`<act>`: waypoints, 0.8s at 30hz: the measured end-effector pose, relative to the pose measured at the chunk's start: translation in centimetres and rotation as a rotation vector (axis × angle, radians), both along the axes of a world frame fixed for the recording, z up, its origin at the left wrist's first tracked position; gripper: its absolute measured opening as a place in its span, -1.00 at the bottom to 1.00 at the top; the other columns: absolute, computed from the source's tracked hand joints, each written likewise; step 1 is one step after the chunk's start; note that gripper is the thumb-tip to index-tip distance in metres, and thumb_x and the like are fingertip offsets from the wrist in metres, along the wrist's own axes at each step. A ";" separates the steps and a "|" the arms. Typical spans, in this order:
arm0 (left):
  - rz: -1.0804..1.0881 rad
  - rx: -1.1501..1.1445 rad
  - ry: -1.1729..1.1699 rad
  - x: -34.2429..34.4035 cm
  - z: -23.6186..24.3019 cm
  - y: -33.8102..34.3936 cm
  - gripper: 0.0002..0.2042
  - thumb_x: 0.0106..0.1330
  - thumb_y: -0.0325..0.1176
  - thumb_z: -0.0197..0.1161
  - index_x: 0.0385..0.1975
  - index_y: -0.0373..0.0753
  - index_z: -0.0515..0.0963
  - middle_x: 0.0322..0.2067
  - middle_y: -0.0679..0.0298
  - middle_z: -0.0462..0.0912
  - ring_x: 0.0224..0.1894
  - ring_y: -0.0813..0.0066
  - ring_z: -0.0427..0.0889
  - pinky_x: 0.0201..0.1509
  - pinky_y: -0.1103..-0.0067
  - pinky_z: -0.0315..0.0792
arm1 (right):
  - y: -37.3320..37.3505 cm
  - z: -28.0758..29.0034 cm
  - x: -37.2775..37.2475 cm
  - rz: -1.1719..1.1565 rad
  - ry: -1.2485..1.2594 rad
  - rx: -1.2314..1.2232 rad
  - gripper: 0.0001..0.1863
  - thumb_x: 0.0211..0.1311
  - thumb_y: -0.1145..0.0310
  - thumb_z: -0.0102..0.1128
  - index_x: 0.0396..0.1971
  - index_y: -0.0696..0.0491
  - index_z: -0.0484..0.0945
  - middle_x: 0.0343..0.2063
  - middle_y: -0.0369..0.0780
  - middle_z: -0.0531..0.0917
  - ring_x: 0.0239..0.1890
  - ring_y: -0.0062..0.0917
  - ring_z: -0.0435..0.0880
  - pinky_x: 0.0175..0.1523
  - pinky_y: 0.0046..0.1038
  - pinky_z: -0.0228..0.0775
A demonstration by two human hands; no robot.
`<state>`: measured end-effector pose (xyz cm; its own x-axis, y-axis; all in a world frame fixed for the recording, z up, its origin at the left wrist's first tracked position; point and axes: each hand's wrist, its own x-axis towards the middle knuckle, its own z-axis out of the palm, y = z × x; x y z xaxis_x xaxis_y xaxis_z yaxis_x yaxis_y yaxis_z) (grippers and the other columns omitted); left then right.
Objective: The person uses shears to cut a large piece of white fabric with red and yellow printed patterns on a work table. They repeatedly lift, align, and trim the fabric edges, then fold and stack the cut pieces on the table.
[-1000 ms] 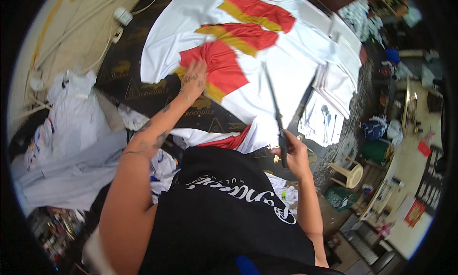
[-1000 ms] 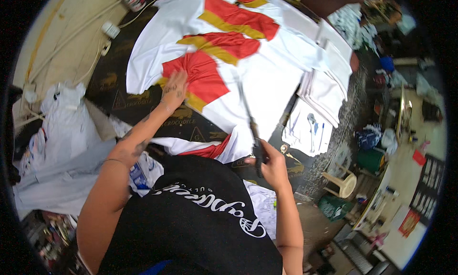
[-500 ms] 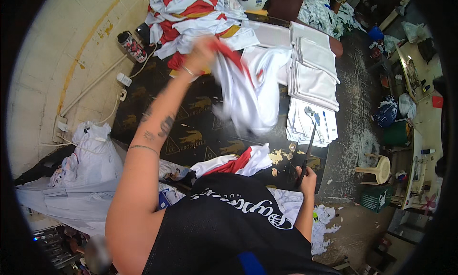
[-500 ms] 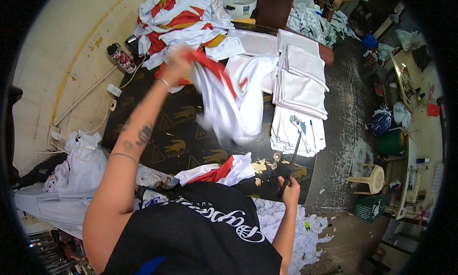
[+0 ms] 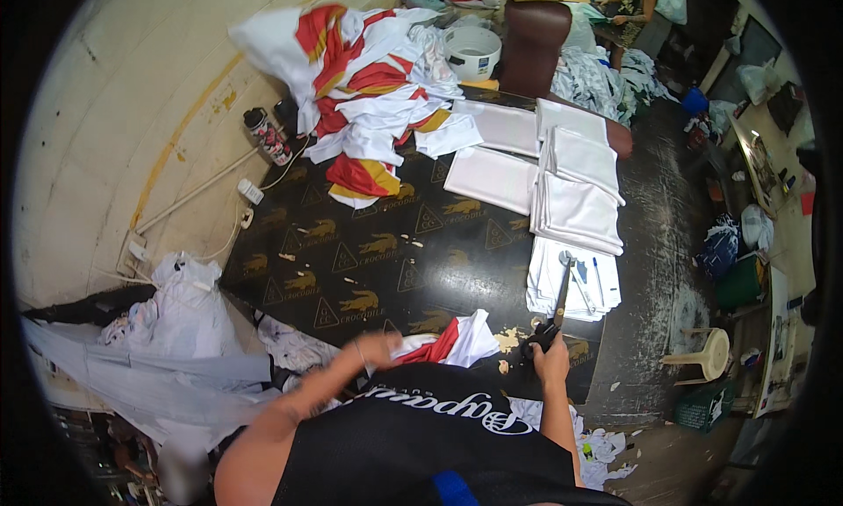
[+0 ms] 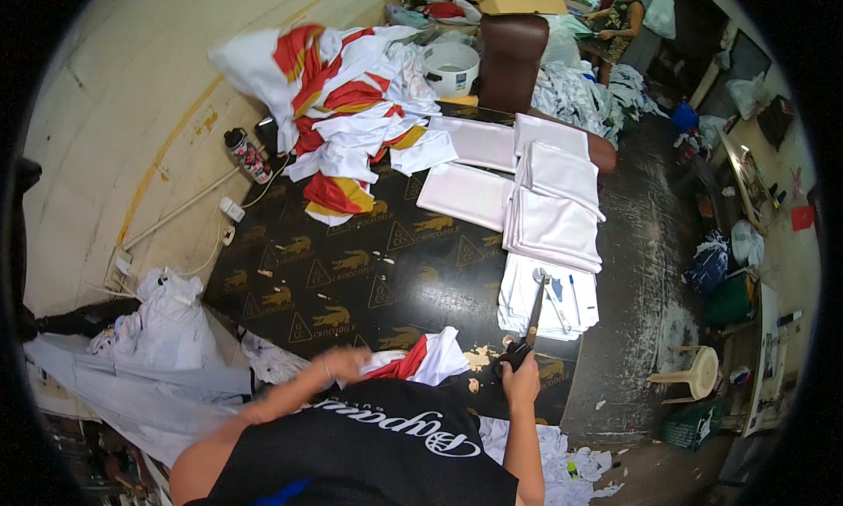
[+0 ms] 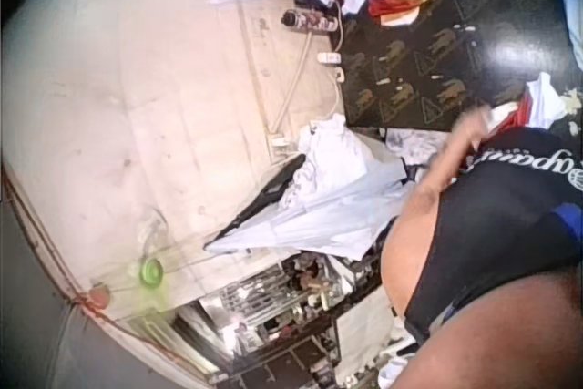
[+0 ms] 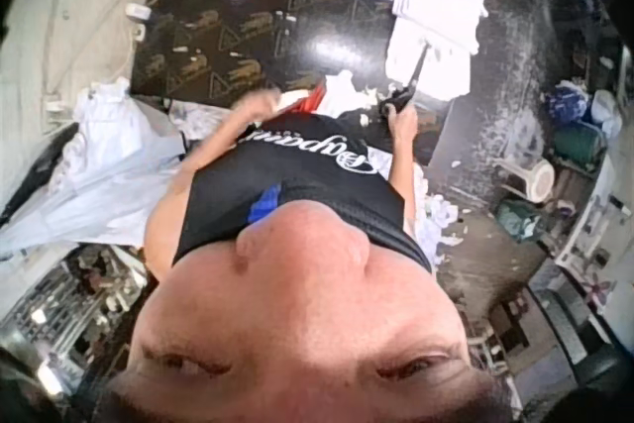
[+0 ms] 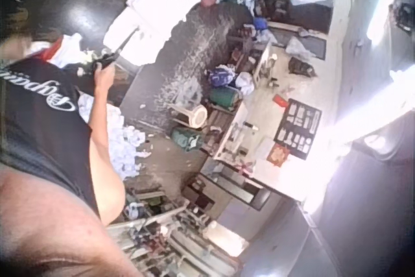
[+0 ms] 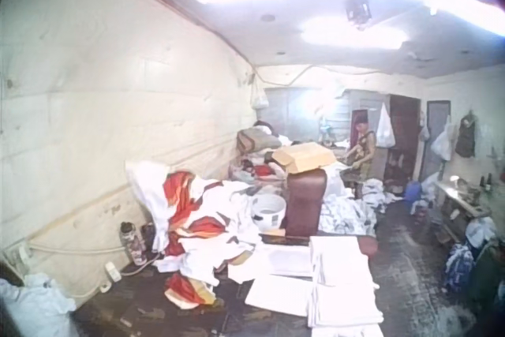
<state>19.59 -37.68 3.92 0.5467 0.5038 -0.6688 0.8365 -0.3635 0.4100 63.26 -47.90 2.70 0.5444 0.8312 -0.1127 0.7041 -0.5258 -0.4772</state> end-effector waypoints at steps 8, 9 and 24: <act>0.291 0.703 -0.866 5.8 11.7 9.4 -0.80 0.29 -0.50 0.18 -0.11 -0.23 0.61 -0.28 -0.03 0.68 -0.27 -0.03 0.73 -0.17 0.30 0.60 | 6.5 5.8 -15.5 1.000 0.812 0.201 0.13 0.01 -0.04 0.65 0.45 0.25 0.22 0.33 0.11 0.46 0.36 -0.12 0.46 0.44 -0.21 0.30; 0.452 0.819 -0.943 6.2 15.7 11.5 -0.81 0.33 -0.53 0.18 -0.11 -0.25 0.63 -0.30 0.05 0.71 -0.29 0.19 0.76 -0.17 0.39 0.59 | 7.6 7.8 -16.7 1.132 0.900 0.033 -0.03 0.06 -0.04 0.63 0.36 0.19 0.38 0.24 0.03 0.57 0.25 -0.25 0.55 0.38 -0.24 0.37; 0.480 1.120 -0.957 -10.8 46.2 14.4 -0.67 0.25 -0.43 0.37 0.03 -0.20 0.59 -0.09 0.12 0.64 0.02 0.29 0.63 0.12 0.43 0.50 | 9.9 46.6 5.2 1.055 0.317 1.105 -0.50 0.15 0.25 0.42 0.07 0.12 0.54 -0.14 -0.21 0.55 -0.11 -0.52 0.61 0.00 -0.53 0.49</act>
